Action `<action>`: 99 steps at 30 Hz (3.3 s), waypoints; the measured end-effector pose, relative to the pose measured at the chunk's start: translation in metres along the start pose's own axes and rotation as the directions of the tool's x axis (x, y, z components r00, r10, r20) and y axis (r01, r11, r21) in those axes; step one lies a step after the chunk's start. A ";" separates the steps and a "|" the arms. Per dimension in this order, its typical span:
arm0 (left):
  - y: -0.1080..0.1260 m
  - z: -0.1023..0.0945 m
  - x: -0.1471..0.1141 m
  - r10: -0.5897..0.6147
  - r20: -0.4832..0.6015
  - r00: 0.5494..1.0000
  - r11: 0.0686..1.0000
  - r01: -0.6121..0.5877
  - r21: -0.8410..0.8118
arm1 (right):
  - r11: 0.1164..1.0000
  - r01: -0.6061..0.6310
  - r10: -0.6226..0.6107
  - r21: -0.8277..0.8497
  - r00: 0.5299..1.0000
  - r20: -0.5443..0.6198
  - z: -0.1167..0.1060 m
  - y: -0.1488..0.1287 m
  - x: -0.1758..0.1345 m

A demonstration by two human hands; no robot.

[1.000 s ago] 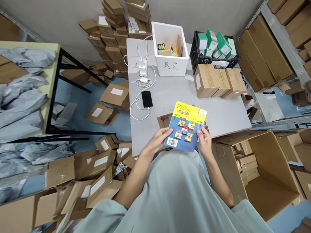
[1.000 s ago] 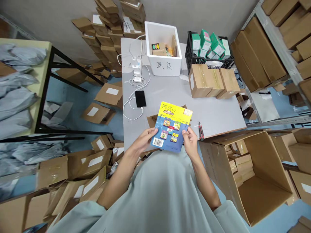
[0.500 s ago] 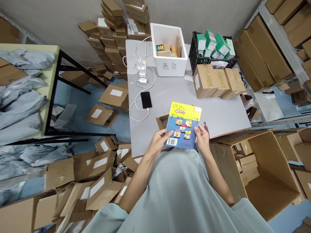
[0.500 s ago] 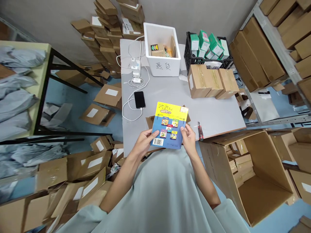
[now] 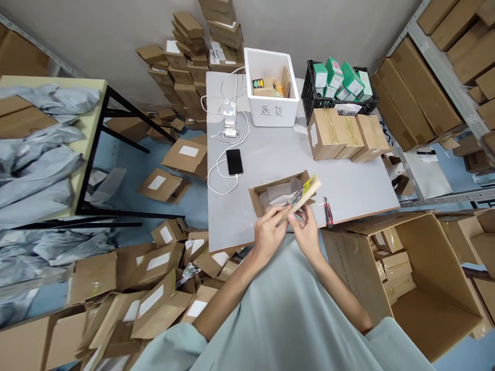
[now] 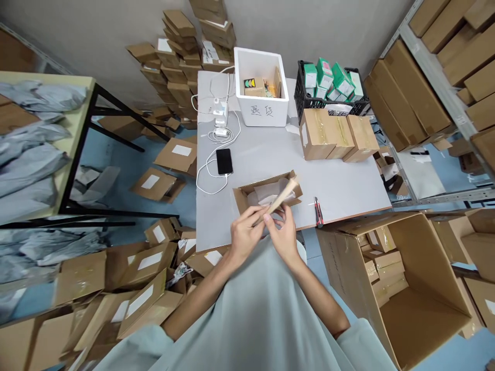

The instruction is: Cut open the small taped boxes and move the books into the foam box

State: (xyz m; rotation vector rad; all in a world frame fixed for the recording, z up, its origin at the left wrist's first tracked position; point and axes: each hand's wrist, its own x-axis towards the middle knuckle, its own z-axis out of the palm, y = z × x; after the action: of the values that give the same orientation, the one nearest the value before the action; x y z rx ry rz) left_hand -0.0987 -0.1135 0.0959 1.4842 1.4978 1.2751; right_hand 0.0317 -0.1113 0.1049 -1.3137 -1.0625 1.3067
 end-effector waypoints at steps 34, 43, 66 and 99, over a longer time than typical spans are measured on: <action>0.016 0.061 0.029 -0.508 -0.117 0.854 0.819 0.435 -0.375 | 0.993 0.032 -0.034 -0.118 0.999 -0.015 -0.111 -0.006 0.049; 0.075 0.122 0.040 -0.169 -0.132 0.977 0.982 0.178 0.064 | 0.996 -0.030 0.016 0.088 0.988 0.155 -0.110 -0.047 0.088; 0.047 0.115 0.101 -0.539 -0.021 0.842 0.763 0.478 -0.435 | 0.996 -0.083 0.085 -0.020 0.992 0.094 -0.162 -0.032 0.195; -0.002 0.067 0.107 -0.440 0.142 0.887 0.779 0.455 -0.431 | 0.932 -0.355 0.301 0.072 0.870 0.391 -0.165 -0.045 0.158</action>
State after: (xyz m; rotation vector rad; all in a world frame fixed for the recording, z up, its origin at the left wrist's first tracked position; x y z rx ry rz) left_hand -0.0508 0.0033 0.0926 0.7754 1.3049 1.1857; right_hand 0.2051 0.0429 0.1178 -1.1976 -1.0004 1.9160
